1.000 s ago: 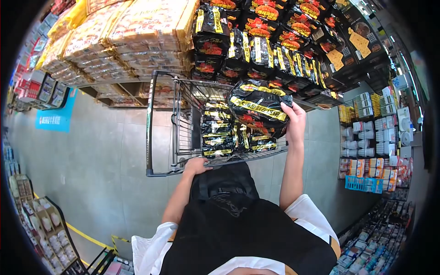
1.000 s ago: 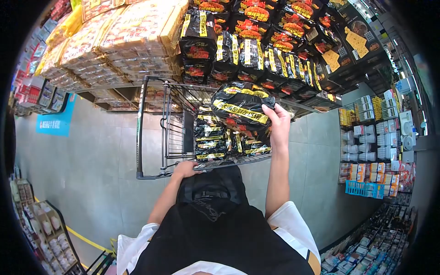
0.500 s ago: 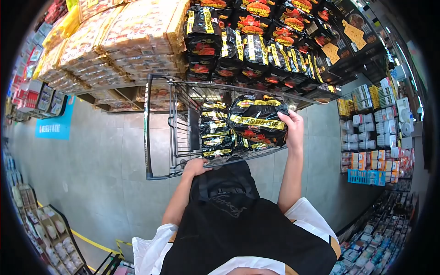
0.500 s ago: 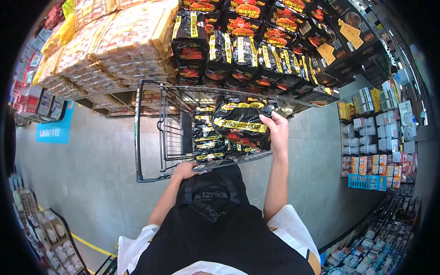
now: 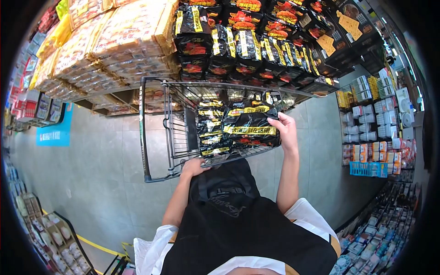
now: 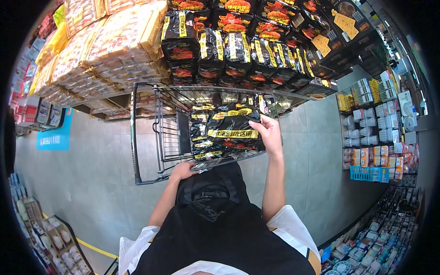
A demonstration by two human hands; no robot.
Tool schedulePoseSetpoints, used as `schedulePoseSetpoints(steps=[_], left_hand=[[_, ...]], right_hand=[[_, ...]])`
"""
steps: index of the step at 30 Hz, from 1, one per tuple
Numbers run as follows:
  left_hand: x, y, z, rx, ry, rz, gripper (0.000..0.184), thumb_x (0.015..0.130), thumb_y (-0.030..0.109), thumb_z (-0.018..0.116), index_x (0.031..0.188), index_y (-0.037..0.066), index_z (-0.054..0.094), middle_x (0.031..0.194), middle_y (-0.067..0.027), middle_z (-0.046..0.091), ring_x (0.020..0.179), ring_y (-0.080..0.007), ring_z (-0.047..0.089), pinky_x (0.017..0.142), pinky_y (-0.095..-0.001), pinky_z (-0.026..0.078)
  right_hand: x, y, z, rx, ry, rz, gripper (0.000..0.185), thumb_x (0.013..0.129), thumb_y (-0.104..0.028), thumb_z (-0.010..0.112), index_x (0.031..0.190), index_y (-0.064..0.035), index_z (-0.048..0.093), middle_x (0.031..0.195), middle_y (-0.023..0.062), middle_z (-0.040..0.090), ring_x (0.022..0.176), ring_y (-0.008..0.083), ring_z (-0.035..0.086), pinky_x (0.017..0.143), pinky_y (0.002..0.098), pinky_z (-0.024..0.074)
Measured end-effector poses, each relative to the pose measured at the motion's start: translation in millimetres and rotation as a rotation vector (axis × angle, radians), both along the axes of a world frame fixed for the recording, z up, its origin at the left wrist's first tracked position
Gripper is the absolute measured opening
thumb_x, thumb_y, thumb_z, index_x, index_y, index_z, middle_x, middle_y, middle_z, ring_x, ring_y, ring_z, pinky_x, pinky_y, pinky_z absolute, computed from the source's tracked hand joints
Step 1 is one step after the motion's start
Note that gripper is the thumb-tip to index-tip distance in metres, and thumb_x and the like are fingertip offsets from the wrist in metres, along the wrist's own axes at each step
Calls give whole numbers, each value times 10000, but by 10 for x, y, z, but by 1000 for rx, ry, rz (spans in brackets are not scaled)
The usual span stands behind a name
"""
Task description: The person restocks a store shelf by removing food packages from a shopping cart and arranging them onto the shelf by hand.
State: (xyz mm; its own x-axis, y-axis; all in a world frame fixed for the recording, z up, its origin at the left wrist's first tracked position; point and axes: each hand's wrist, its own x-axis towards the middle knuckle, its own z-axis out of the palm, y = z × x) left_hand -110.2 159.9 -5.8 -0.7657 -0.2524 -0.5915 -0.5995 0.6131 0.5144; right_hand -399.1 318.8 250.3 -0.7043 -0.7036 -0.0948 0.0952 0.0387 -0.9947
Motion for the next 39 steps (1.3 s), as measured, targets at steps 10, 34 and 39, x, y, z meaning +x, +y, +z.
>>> schedulePoseSetpoints(steps=[10,34,39], left_hand=[[-12,-8,38,8,-21,-6,534,761,559,662,1112,157,664,1063,-141,667,1024,-319,616,886,-429,486],[5,-9,10,-27,22,-14,522,763,550,660,1105,156,674,1022,-127,683,976,-310,632,853,-421,487],[-6,-17,20,0,7,-8,533,762,551,661,1121,157,665,1025,-123,682,985,-308,629,852,-422,488]], right_hand=[[-5,52,-77,33,9,-22,72,839,-24,633,894,18,653,815,-3,651,701,36,561,641,202,454],[60,33,-153,39,-1,9,174,830,-17,631,993,36,663,885,31,680,755,63,603,690,212,482],[67,7,-134,45,-12,17,152,829,-21,639,970,30,662,877,27,680,749,60,602,686,212,483]])
